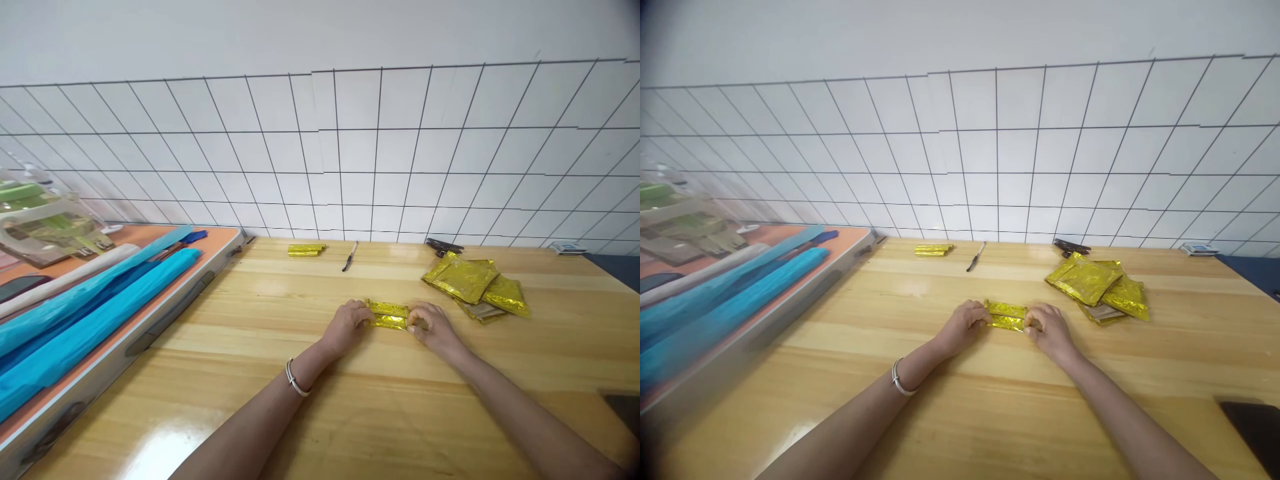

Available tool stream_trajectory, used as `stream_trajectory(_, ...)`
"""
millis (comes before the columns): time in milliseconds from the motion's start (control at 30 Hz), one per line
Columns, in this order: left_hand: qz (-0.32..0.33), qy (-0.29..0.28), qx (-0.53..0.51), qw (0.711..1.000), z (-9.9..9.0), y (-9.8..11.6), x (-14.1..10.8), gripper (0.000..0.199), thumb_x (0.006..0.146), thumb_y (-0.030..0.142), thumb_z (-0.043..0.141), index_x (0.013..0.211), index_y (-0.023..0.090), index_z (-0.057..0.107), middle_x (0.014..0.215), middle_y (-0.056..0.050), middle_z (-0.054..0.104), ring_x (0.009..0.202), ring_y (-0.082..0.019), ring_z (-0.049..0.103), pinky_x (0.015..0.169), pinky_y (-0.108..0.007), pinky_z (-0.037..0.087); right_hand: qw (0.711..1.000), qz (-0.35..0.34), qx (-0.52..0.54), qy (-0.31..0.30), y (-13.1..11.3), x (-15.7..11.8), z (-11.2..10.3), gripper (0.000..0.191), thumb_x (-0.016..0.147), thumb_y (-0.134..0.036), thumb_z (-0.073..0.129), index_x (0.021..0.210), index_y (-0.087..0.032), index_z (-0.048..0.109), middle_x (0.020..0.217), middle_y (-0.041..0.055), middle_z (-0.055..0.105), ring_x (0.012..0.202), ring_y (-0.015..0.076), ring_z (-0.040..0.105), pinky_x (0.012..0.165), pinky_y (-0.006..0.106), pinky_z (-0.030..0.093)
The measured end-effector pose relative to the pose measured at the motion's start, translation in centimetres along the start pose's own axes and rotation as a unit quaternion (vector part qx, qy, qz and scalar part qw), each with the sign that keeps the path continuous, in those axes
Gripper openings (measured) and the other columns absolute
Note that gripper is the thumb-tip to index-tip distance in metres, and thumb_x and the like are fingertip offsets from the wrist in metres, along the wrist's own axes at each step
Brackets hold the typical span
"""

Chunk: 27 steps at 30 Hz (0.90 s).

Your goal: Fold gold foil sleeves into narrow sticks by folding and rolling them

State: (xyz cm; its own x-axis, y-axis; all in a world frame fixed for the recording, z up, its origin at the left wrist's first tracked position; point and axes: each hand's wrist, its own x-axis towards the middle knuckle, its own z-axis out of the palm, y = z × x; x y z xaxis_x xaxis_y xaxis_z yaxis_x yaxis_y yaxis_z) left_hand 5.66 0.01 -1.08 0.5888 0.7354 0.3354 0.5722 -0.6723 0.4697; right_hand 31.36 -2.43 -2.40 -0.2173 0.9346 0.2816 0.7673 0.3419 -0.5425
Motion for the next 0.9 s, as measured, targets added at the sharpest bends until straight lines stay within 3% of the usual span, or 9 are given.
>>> stream_trajectory(167, 0.066, -0.060, 0.153, 0.984, -1.3, 2.3, -0.6, 0.012, 0.089, 0.019, 0.046, 0.093, 0.019, 0.057, 0.089, -0.005, 0.059, 0.091, -0.018, 0.049, 0.078, -0.031, 0.037, 1.000, -0.010, -0.008, -0.007, -0.5, 0.0, -0.2, 0.011, 0.071, -0.023, 0.058, 0.077, -0.025, 0.067, 0.102, 0.0038, 0.061, 0.099, 0.0230, 0.050, 0.087, 0.040, 0.036)
stream_trajectory(333, 0.097, -0.111, 0.265, 0.953, -1.3, 3.9, -1.3, 0.015, 0.090, 0.016, 0.041, 0.099, 0.015, 0.053, 0.089, -0.007, 0.057, 0.086, -0.020, 0.049, 0.078, -0.033, 0.038, 1.000, -0.003, -0.019, -0.007, -0.6, 0.0, -0.2, 0.012, 0.071, -0.022, 0.059, 0.077, -0.026, 0.067, 0.104, 0.0039, 0.060, 0.100, 0.0227, 0.050, 0.087, 0.041, 0.036)
stream_trajectory(567, 0.093, -0.133, 0.311, 0.937, -1.0, 5.3, -1.6, 0.037, 0.086, 0.015, 0.042, 0.124, 0.014, 0.040, 0.094, -0.009, 0.055, 0.083, -0.021, 0.052, 0.067, -0.032, 0.039, 0.998, -0.030, -0.049, 0.006, -0.9, -0.5, -0.4, 0.012, 0.074, -0.021, 0.056, 0.080, -0.024, 0.066, 0.105, 0.0045, 0.059, 0.100, 0.0223, 0.050, 0.086, 0.040, 0.039)
stream_trajectory(700, 0.086, -0.135, 0.312, 0.936, -1.2, 5.5, -1.3, 0.036, 0.087, 0.016, 0.040, 0.123, 0.016, 0.041, 0.094, -0.009, 0.055, 0.086, -0.021, 0.053, 0.067, -0.032, 0.039, 0.982, -0.072, -0.165, 0.051, -3.1, -1.6, -0.4, 0.023, 0.080, -0.015, 0.051, 0.097, -0.022, 0.064, 0.116, 0.0083, 0.056, 0.113, 0.0249, 0.042, 0.093, 0.041, 0.034)
stream_trajectory(800, 0.084, -0.141, 0.306, 0.938, -1.3, 5.4, -1.2, 0.030, 0.088, 0.017, 0.040, 0.118, 0.017, 0.044, 0.095, -0.009, 0.055, 0.087, -0.021, 0.053, 0.068, -0.031, 0.039, 0.961, -0.130, -0.245, -0.003, -5.1, -2.4, 0.0, 0.036, 0.083, -0.012, 0.048, 0.115, -0.025, 0.058, 0.123, 0.0076, 0.054, 0.118, 0.0257, 0.038, 0.095, 0.042, 0.031)
stream_trajectory(900, 0.092, -0.146, 0.297, 0.939, -1.5, 5.0, -1.3, 0.031, 0.088, 0.018, 0.041, 0.119, 0.018, 0.044, 0.096, -0.009, 0.055, 0.088, -0.020, 0.052, 0.070, -0.030, 0.040, 0.949, -0.146, -0.275, -0.043, -5.9, -2.9, 0.4, 0.038, 0.084, -0.013, 0.048, 0.120, -0.025, 0.055, 0.122, 0.0076, 0.054, 0.118, 0.0253, 0.039, 0.094, 0.040, 0.032)
